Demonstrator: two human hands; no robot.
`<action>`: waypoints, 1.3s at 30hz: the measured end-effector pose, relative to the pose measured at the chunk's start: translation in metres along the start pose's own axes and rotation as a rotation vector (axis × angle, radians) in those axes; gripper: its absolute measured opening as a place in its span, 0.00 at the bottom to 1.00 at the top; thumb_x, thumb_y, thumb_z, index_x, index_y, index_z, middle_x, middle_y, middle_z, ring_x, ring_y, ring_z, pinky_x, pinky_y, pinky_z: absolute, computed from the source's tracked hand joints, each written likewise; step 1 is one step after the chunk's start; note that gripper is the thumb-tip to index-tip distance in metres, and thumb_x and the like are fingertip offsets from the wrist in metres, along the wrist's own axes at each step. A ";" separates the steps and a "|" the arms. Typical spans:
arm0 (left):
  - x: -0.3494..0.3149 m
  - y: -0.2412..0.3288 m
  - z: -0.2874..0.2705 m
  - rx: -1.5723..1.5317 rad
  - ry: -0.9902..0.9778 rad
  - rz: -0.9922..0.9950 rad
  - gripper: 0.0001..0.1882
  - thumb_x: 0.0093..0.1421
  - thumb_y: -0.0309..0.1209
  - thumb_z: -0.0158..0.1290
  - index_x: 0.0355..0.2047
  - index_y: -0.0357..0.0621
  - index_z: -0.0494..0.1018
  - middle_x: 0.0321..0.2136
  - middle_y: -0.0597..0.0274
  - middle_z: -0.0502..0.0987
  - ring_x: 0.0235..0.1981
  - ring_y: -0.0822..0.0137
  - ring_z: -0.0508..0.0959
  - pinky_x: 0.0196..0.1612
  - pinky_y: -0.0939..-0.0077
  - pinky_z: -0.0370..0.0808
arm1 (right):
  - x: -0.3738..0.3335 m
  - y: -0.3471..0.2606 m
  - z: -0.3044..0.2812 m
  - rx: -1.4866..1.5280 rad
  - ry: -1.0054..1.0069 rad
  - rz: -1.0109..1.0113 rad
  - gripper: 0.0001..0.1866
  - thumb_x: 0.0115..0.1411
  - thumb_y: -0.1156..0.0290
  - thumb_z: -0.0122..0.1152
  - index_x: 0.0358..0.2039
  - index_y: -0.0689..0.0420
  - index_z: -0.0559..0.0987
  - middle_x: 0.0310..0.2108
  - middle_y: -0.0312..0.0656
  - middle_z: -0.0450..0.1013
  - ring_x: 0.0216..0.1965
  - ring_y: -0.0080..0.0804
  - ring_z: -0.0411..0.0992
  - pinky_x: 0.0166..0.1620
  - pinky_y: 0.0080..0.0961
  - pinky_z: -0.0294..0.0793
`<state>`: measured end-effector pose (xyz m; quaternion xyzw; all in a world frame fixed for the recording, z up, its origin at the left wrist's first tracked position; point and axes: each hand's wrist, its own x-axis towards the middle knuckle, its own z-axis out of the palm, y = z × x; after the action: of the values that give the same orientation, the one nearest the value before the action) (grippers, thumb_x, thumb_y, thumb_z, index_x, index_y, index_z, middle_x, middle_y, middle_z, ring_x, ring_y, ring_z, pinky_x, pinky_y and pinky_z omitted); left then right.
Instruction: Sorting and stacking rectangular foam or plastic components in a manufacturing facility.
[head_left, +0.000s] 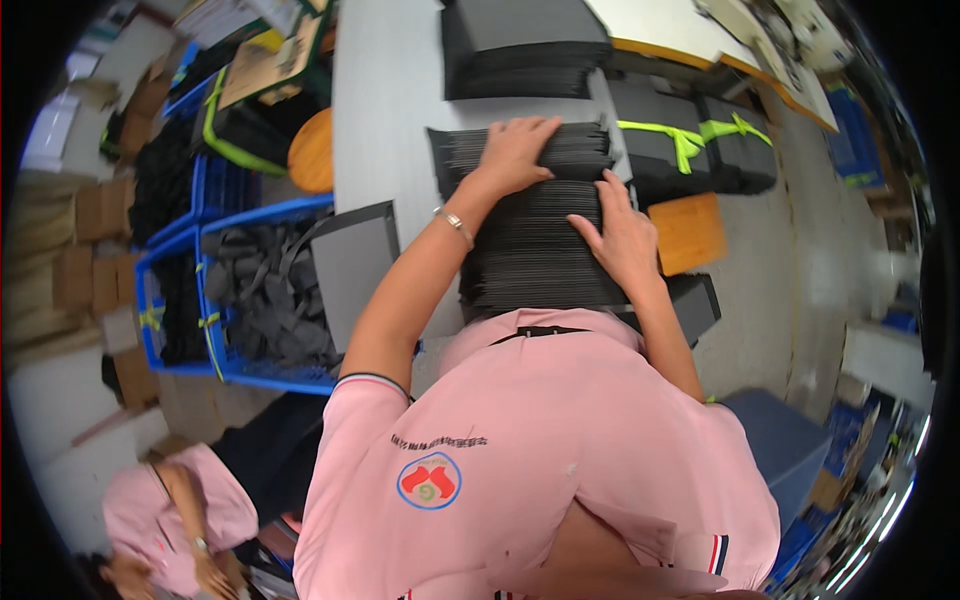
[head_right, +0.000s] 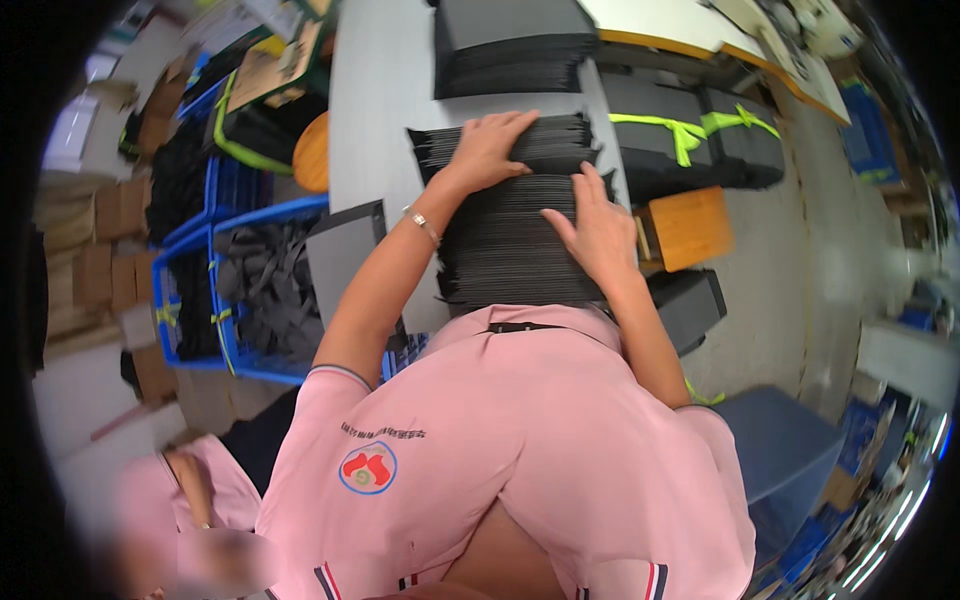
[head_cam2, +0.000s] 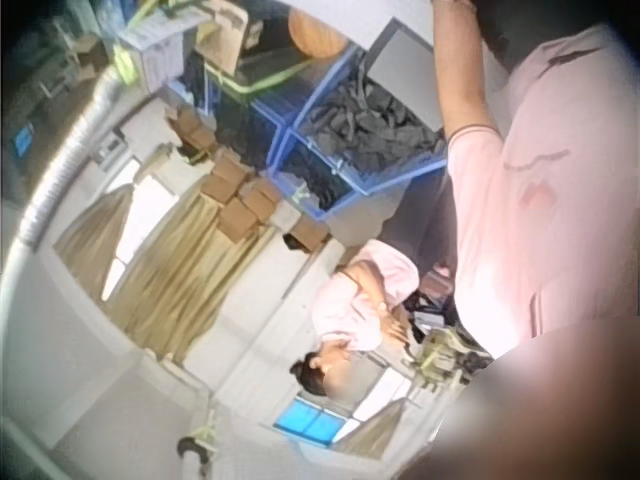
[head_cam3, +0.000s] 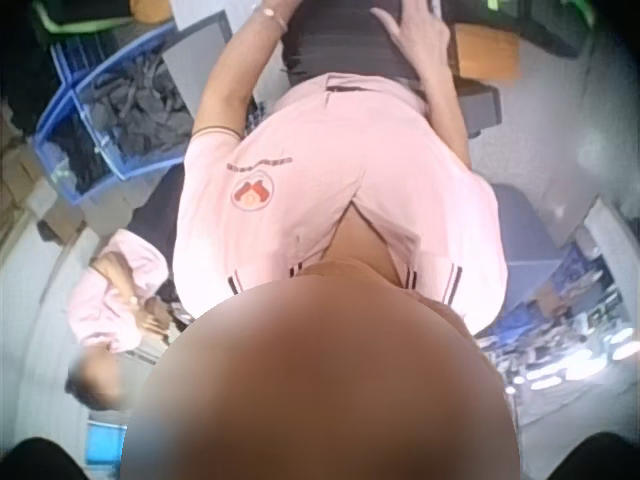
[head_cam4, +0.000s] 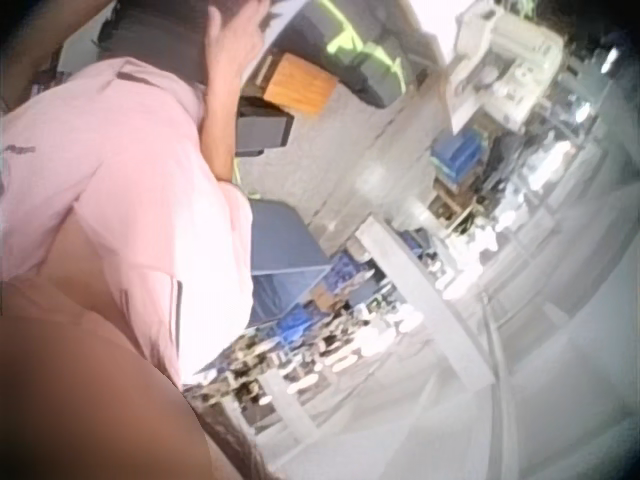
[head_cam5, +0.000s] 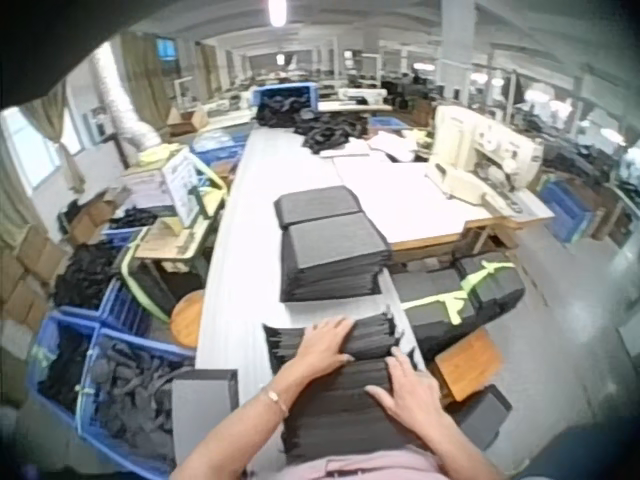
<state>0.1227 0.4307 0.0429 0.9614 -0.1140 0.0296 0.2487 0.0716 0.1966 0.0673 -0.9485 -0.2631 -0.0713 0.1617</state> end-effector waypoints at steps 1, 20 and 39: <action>-0.001 0.000 -0.004 0.008 -0.025 -0.001 0.47 0.49 0.41 0.71 0.69 0.55 0.64 0.63 0.56 0.71 0.63 0.53 0.68 0.63 0.55 0.61 | -0.001 0.000 0.001 0.003 -0.001 -0.016 0.33 0.62 0.49 0.65 0.56 0.63 0.72 0.63 0.49 0.69 0.38 0.50 0.81 0.42 0.40 0.80; -0.296 -0.107 -0.157 -1.477 0.448 -0.676 0.24 0.69 0.35 0.55 0.61 0.36 0.71 0.53 0.59 0.79 0.51 0.70 0.79 0.54 0.75 0.77 | 0.007 0.001 -0.001 -0.138 -0.101 -0.035 0.35 0.66 0.43 0.57 0.62 0.59 0.70 0.58 0.46 0.68 0.34 0.48 0.80 0.36 0.37 0.81; -0.368 -0.098 -0.102 -0.347 0.421 -1.009 0.32 0.65 0.42 0.60 0.64 0.40 0.68 0.60 0.51 0.73 0.57 0.60 0.75 0.59 0.68 0.71 | 0.004 -0.003 0.002 -0.161 -0.047 -0.051 0.35 0.66 0.44 0.57 0.60 0.61 0.70 0.55 0.45 0.69 0.31 0.46 0.80 0.34 0.35 0.80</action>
<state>-0.2119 0.6386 0.0445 0.8153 0.4079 0.0786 0.4035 0.0740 0.2014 0.0673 -0.9528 -0.2845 -0.0739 0.0766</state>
